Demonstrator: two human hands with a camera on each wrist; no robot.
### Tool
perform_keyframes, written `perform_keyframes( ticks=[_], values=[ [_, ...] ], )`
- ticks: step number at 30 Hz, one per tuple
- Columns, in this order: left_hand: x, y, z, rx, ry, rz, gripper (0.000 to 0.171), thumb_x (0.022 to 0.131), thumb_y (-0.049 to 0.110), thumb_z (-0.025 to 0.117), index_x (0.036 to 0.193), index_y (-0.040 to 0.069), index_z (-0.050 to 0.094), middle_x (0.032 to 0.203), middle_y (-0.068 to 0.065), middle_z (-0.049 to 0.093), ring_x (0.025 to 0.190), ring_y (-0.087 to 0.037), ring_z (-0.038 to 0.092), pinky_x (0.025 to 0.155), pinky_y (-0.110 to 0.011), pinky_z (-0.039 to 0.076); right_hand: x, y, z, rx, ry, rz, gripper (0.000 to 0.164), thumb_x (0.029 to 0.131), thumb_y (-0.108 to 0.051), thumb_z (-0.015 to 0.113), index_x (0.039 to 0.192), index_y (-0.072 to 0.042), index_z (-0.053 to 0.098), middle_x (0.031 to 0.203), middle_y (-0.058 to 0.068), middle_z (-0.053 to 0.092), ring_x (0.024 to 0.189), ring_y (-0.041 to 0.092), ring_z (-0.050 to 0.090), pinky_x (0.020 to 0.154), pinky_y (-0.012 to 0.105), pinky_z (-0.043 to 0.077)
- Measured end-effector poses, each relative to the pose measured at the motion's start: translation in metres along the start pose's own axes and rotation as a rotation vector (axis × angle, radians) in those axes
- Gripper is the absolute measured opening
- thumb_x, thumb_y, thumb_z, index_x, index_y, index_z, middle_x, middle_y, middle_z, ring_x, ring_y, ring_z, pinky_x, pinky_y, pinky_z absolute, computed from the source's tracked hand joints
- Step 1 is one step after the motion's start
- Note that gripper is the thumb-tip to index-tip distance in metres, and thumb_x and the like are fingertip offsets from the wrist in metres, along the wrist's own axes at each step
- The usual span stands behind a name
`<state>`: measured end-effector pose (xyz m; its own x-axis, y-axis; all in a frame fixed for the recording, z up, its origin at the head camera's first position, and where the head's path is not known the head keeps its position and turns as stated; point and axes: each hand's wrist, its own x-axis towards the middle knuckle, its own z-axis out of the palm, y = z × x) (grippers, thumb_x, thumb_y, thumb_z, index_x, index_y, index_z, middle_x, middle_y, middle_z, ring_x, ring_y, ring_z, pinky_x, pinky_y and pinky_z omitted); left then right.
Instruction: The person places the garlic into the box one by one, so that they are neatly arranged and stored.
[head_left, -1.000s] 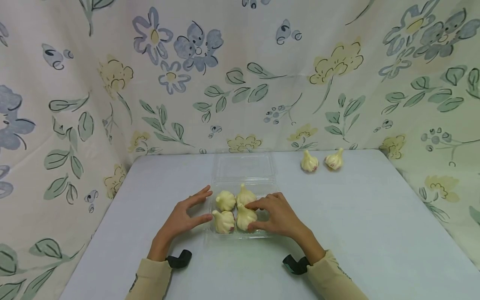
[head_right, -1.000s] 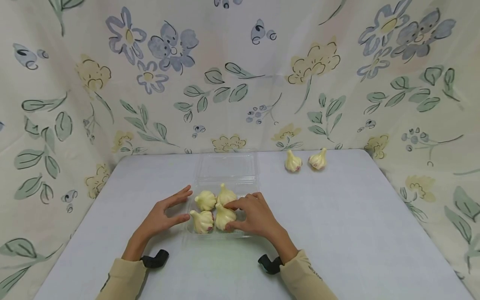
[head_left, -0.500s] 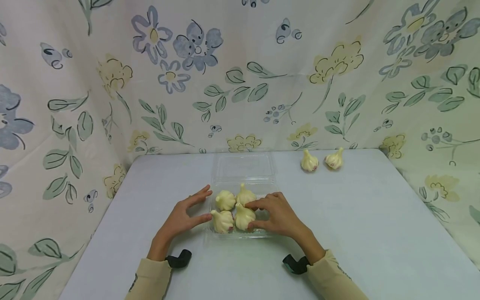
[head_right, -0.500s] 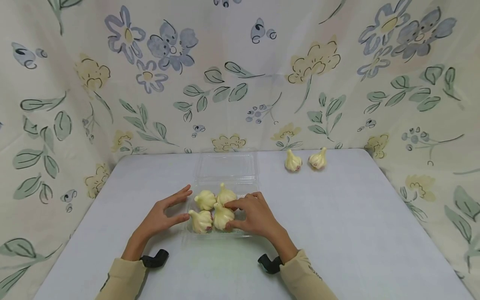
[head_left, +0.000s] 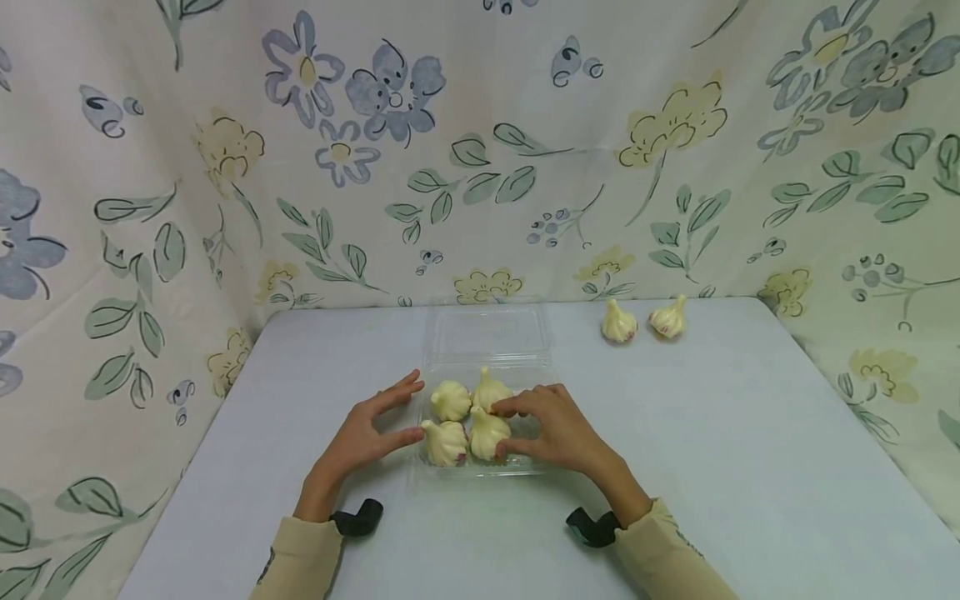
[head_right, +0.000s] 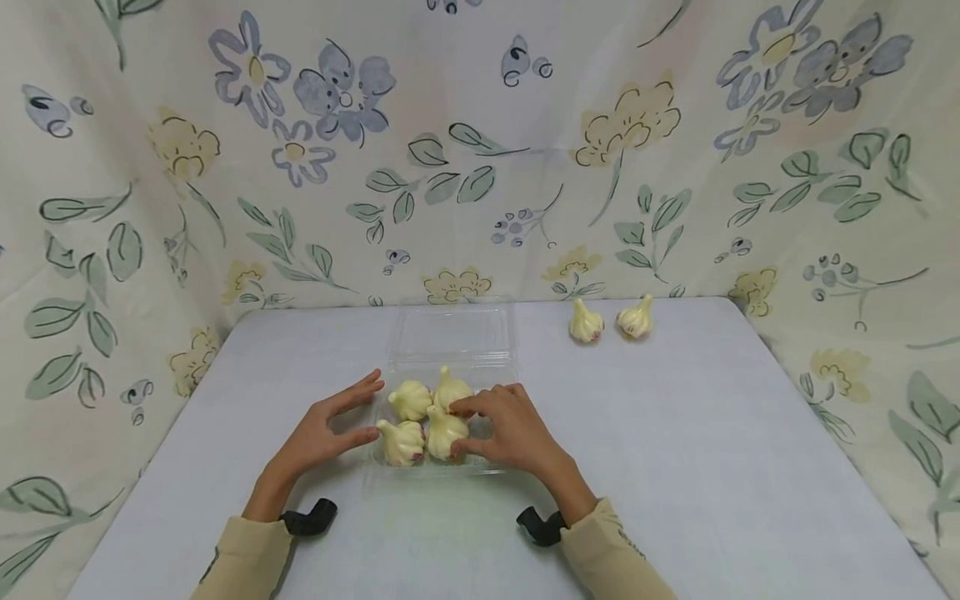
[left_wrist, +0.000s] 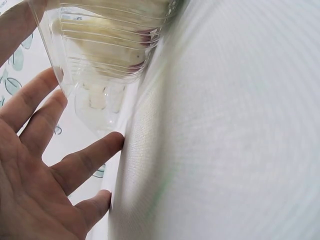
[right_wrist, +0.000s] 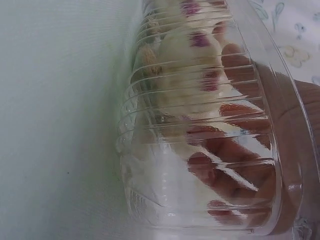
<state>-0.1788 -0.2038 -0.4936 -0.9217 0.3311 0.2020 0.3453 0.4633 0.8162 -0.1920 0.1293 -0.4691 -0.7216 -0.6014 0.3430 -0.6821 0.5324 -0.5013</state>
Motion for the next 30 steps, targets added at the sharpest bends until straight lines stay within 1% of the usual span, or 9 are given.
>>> perform_keyframes(
  ticks=[3,8,12,15,18,21,25,27,30],
  values=[
    [0.0,0.0,0.0,0.001,0.002,0.002,0.07,0.086,0.031,0.083,0.148,0.017,0.055,0.163,0.007,0.039,0.146,-0.032,0.046,0.119,-0.068,0.028,0.0,0.0,-0.001,0.022,0.01,-0.006,0.051,0.079,-0.039,0.087,0.124,-0.018,0.073,0.111,-0.006,0.076,0.096,0.017,0.066,0.095,0.044,0.041],
    [0.001,0.0,0.0,0.005,-0.001,0.0,0.07,0.086,0.031,0.083,0.148,0.017,0.055,0.163,0.007,0.039,0.146,-0.032,0.046,0.119,-0.068,0.028,-0.001,0.001,-0.004,0.087,0.013,0.019,0.049,0.082,-0.031,0.086,0.126,-0.015,0.072,0.112,-0.001,0.076,0.097,0.022,0.066,0.092,0.041,0.044],
    [-0.001,0.001,-0.002,0.005,-0.001,-0.007,0.07,0.086,0.031,0.083,0.149,0.017,0.055,0.163,0.008,0.039,0.146,-0.032,0.046,0.119,-0.068,0.028,0.0,0.002,-0.007,0.181,0.058,0.014,0.044,0.085,-0.022,0.084,0.125,-0.01,0.07,0.111,0.007,0.075,0.097,0.029,0.067,0.089,0.045,0.053],
    [-0.002,0.001,-0.001,-0.001,0.0,-0.004,0.069,0.087,0.03,0.083,0.148,0.016,0.055,0.163,0.008,0.039,0.146,-0.032,0.046,0.118,-0.068,0.028,0.0,0.006,-0.008,0.233,0.125,0.008,0.04,0.086,-0.017,0.083,0.123,-0.008,0.071,0.11,0.01,0.074,0.097,0.031,0.068,0.087,0.048,0.057],
    [-0.002,0.0,-0.001,-0.008,0.0,0.005,0.069,0.087,0.03,0.083,0.148,0.016,0.055,0.163,0.007,0.039,0.145,-0.033,0.047,0.118,-0.068,0.029,0.001,0.009,-0.009,0.238,0.214,0.031,0.034,0.087,-0.016,0.082,0.119,-0.01,0.073,0.109,0.008,0.075,0.096,0.03,0.067,0.085,0.047,0.058],
    [-0.002,0.0,0.0,-0.006,0.002,0.008,0.069,0.087,0.03,0.083,0.148,0.016,0.055,0.163,0.007,0.039,0.144,-0.033,0.047,0.118,-0.068,0.029,0.001,0.012,-0.012,0.225,0.314,0.064,0.027,0.087,-0.014,0.081,0.114,-0.012,0.075,0.106,0.004,0.076,0.093,0.029,0.065,0.083,0.041,0.057],
    [-0.001,0.0,0.0,-0.002,0.0,0.01,0.069,0.087,0.031,0.083,0.148,0.016,0.055,0.163,0.008,0.039,0.145,-0.033,0.047,0.118,-0.068,0.029,0.001,0.021,-0.018,0.204,0.448,0.1,0.021,0.088,-0.01,0.08,0.108,-0.01,0.075,0.101,0.005,0.075,0.089,0.028,0.064,0.081,0.032,0.055],
    [0.0,0.0,0.0,-0.001,0.0,0.009,0.069,0.087,0.031,0.083,0.148,0.016,0.055,0.163,0.008,0.039,0.145,-0.033,0.047,0.119,-0.067,0.029,0.0,0.026,-0.021,0.199,0.492,0.128,0.019,0.088,-0.009,0.08,0.107,-0.008,0.075,0.1,0.007,0.074,0.087,0.025,0.064,0.081,0.031,0.054],
    [0.0,0.0,0.0,-0.001,0.001,0.01,0.07,0.086,0.031,0.083,0.148,0.015,0.055,0.163,0.008,0.04,0.145,-0.033,0.046,0.119,-0.067,0.03,-0.002,0.035,-0.025,0.196,0.522,0.195,0.019,0.09,-0.012,0.079,0.108,-0.008,0.075,0.102,0.009,0.073,0.088,0.023,0.064,0.081,0.034,0.054]
  ],
)
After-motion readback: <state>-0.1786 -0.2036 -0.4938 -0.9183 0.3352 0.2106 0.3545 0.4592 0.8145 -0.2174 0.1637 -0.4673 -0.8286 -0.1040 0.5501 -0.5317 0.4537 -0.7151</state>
